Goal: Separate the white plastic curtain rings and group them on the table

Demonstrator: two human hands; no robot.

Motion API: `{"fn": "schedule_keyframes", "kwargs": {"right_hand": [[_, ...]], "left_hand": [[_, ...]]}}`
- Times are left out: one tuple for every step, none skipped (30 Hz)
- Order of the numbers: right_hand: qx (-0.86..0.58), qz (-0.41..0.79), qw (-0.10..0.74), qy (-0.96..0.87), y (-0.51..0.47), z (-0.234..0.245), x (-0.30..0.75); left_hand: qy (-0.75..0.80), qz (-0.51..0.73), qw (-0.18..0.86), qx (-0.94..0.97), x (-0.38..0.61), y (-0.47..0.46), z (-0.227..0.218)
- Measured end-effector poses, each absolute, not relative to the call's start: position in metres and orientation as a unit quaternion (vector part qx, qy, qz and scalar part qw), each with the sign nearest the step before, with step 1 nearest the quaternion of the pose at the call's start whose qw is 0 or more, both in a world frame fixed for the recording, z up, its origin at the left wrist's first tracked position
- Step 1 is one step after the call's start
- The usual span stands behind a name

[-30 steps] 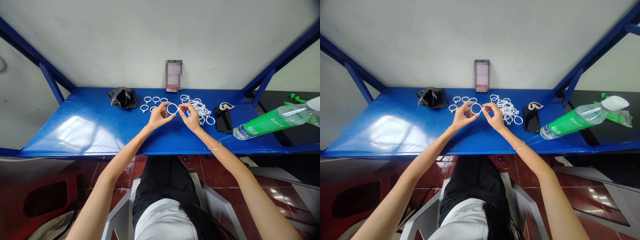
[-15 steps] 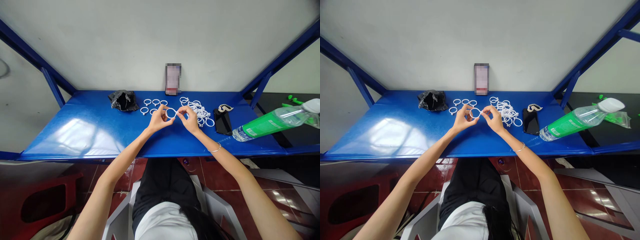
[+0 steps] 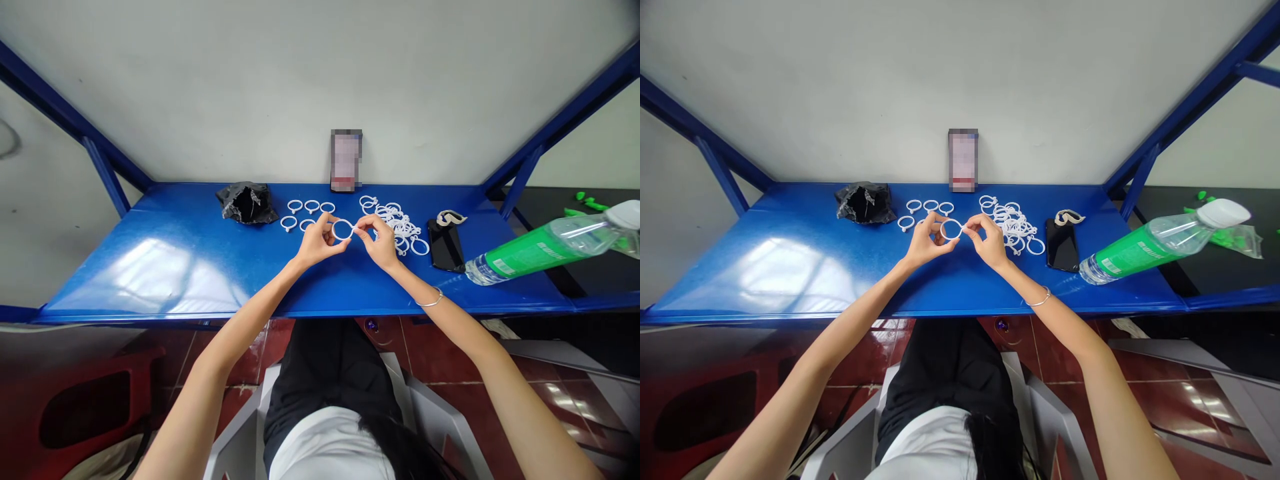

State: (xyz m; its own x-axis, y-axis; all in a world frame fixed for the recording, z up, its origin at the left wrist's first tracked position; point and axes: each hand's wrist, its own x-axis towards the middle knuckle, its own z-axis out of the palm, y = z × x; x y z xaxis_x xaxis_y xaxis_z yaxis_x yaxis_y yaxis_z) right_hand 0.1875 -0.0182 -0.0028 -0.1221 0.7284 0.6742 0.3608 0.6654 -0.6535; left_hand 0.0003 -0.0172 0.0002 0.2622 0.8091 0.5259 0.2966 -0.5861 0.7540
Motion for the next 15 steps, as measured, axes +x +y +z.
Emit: {"fn": "schedule_keyframes", "kwargs": {"right_hand": [[-0.371,0.167,0.549,-0.730,-0.0183,-0.0029,0.1873],[-0.370,0.167,0.550,-0.730,-0.0184,-0.0029,0.1871],[-0.371,0.168,0.550,-0.729,-0.0186,-0.0027,0.1868],[-0.374,0.168,0.549,-0.728,-0.0189,-0.0024,0.1865],[-0.376,0.169,0.547,-0.729,-0.0193,-0.0019,0.1862],[-0.379,0.169,0.544,-0.729,-0.0197,-0.0013,0.1858],[-0.379,0.169,0.543,-0.730,-0.0202,-0.0007,0.1856],[-0.377,0.169,0.541,-0.732,-0.0206,-0.0001,0.1853],[-0.374,0.168,0.540,-0.735,-0.0210,0.0004,0.1852],[-0.371,0.167,0.540,-0.737,-0.0213,0.0008,0.1851],[-0.369,0.167,0.539,-0.739,-0.0215,0.0011,0.1850],[-0.369,0.167,0.538,-0.739,-0.0215,0.0012,0.1851],[-0.370,0.167,0.537,-0.740,-0.0215,0.0012,0.1851],[-0.372,0.167,0.535,-0.739,-0.0214,0.0011,0.1852],[-0.375,0.167,0.534,-0.739,-0.0214,0.0010,0.1852]], "left_hand": [[0.371,0.481,0.270,0.747,0.0004,-0.0171,-0.0001],[0.373,0.480,0.275,0.745,0.0005,-0.0170,-0.0007],[0.374,0.479,0.278,0.744,0.0007,-0.0168,-0.0014],[0.376,0.477,0.282,0.742,0.0009,-0.0166,-0.0021],[0.378,0.476,0.284,0.741,0.0011,-0.0164,-0.0029],[0.379,0.476,0.287,0.740,0.0013,-0.0162,-0.0037],[0.381,0.475,0.289,0.739,0.0016,-0.0160,-0.0044],[0.381,0.476,0.291,0.738,0.0018,-0.0159,-0.0050],[0.380,0.477,0.293,0.736,0.0021,-0.0158,-0.0055],[0.379,0.479,0.294,0.735,0.0023,-0.0158,-0.0059],[0.379,0.479,0.296,0.734,0.0024,-0.0157,-0.0062],[0.379,0.480,0.296,0.734,0.0024,-0.0157,-0.0064],[0.380,0.480,0.296,0.733,0.0024,-0.0156,-0.0067],[0.381,0.480,0.295,0.733,0.0024,-0.0156,-0.0071],[0.382,0.480,0.293,0.734,0.0023,-0.0156,-0.0076]]}}
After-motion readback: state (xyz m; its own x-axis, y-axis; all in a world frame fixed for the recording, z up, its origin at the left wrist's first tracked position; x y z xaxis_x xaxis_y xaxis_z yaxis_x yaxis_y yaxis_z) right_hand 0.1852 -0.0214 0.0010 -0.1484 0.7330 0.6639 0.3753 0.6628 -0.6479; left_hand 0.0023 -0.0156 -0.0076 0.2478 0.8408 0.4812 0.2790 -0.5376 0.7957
